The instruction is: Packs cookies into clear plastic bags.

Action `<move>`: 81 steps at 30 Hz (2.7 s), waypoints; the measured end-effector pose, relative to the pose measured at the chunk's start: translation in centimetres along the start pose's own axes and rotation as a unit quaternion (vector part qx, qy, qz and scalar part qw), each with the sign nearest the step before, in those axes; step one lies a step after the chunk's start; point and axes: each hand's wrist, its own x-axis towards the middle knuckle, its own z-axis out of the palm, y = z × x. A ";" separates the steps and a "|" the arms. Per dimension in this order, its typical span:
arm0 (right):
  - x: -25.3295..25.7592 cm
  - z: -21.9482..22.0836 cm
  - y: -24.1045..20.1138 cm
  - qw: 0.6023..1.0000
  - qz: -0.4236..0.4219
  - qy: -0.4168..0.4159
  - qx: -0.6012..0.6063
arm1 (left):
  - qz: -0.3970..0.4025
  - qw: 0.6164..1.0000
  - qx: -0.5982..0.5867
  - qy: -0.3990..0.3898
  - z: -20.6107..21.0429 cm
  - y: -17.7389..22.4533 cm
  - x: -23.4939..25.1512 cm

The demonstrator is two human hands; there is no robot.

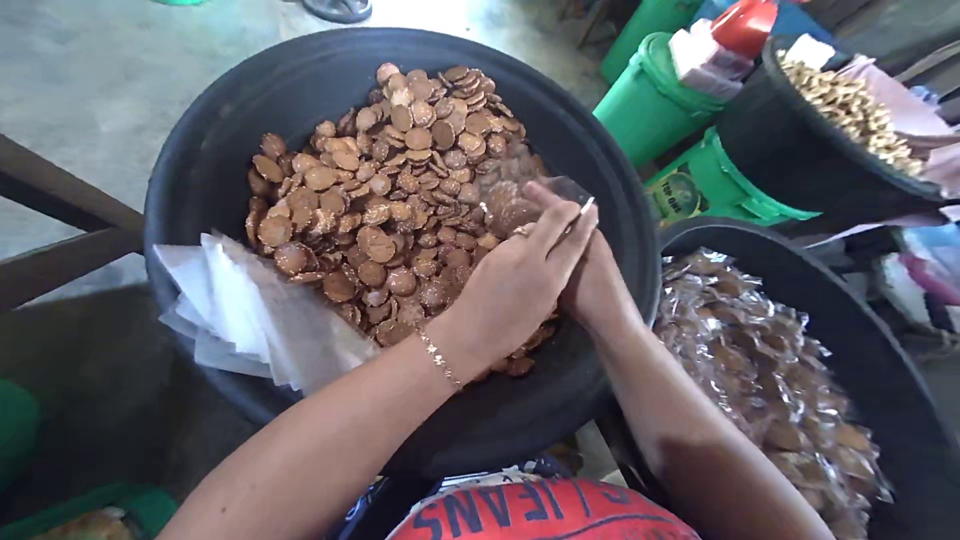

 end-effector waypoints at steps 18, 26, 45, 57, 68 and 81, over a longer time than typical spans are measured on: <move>0.3 -1.3 1.8 0.702 0.020 -0.489 -0.517 | -0.083 0.627 -0.775 -0.010 -5.1 -6.9 0.7; 0.5 -1.9 5.1 0.666 -0.127 -0.518 -0.522 | -0.095 0.623 -0.776 0.019 -5.0 -5.9 0.5; 1.1 0.9 0.8 0.710 -0.042 -0.504 -0.491 | -0.134 0.680 -0.713 0.105 -5.8 -6.2 1.3; 1.6 2.8 -0.9 0.857 0.026 -0.338 -0.388 | -0.173 0.650 -0.730 0.120 -5.4 -7.1 1.0; 1.0 -7.3 -2.4 0.932 -0.047 -0.021 0.359 | -0.174 0.682 -0.710 -0.013 -4.4 -6.4 0.3; -1.2 -6.2 -3.5 0.969 -0.233 0.033 -0.073 | -0.165 0.683 -0.682 -0.202 -4.1 -1.9 0.5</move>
